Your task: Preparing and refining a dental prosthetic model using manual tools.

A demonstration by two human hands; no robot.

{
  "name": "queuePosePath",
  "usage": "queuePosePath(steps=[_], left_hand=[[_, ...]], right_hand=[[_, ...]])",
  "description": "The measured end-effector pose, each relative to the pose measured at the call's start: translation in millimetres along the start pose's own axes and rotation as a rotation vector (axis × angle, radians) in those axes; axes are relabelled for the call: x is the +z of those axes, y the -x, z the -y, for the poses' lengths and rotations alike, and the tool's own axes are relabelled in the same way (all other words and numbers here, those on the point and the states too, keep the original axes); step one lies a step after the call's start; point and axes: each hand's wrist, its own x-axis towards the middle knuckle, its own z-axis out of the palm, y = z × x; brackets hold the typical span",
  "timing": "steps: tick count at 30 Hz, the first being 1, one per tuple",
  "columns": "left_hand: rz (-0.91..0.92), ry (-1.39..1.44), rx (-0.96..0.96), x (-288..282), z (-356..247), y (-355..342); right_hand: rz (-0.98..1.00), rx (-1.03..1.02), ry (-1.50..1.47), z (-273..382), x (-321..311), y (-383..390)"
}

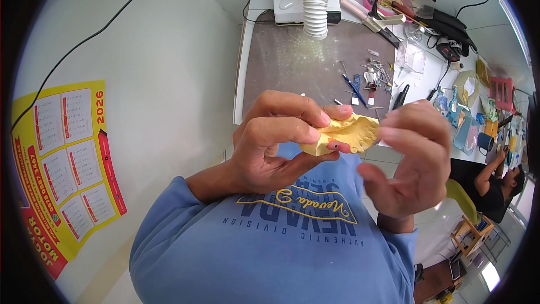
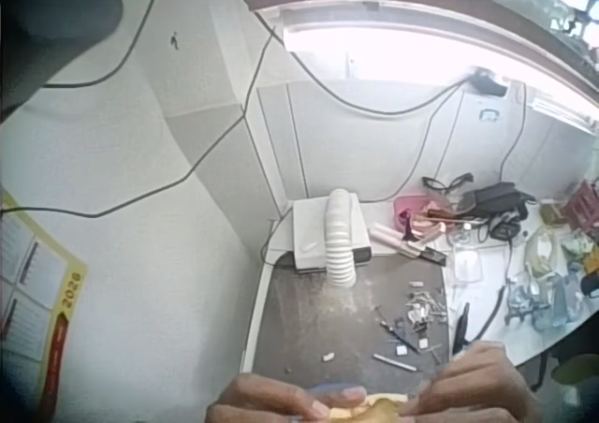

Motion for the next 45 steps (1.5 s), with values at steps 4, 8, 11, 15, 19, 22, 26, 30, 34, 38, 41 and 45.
queuePosePath(steps=[4, 8, 11, 15, 19, 22, 26, 30, 34, 38, 41, 45], left_hand=[[0.034, -0.024, 0.031, -4, 2, 1], [0.022, -0.048, 0.034, -4, 2, 2], [0.018, -0.043, 0.030, -4, 2, 2], [0.014, -0.049, 0.024, -4, 4, 2], [0.018, -0.049, 0.017, -4, 4, 2], [0.016, -0.063, 0.010, -5, 3, 1], [0.035, -0.036, 0.009, -5, 4, 0], [0.055, -0.028, -0.005, -6, 4, 1], [0.054, 0.010, -0.053, -6, 1, 1], [0.069, -0.025, -0.043, -6, 1, 1], [0.072, -0.037, -0.031, -5, 2, 0], [0.072, -0.036, -0.029, -5, 1, 1]], right_hand=[[0.176, 0.031, 0.092, 1, 3, -1], [0.191, 0.009, 0.121, -1, 9, -1], [0.192, 0.007, 0.101, -3, 11, 0], [0.185, 0.017, 0.074, -4, 13, 2], [0.175, 0.034, 0.059, -6, 15, 3], [0.184, 0.052, 0.058, -6, 13, 2], [0.212, 0.143, 0.045, -4, 11, 0], [0.214, 0.120, 0.050, -6, 12, -1], [0.206, 0.170, 0.027, -4, 13, 0], [0.198, 0.237, -0.013, -3, 13, 1], [0.179, 0.221, -0.024, -3, 14, 2], [0.164, 0.211, -0.029, -4, 14, 3]])
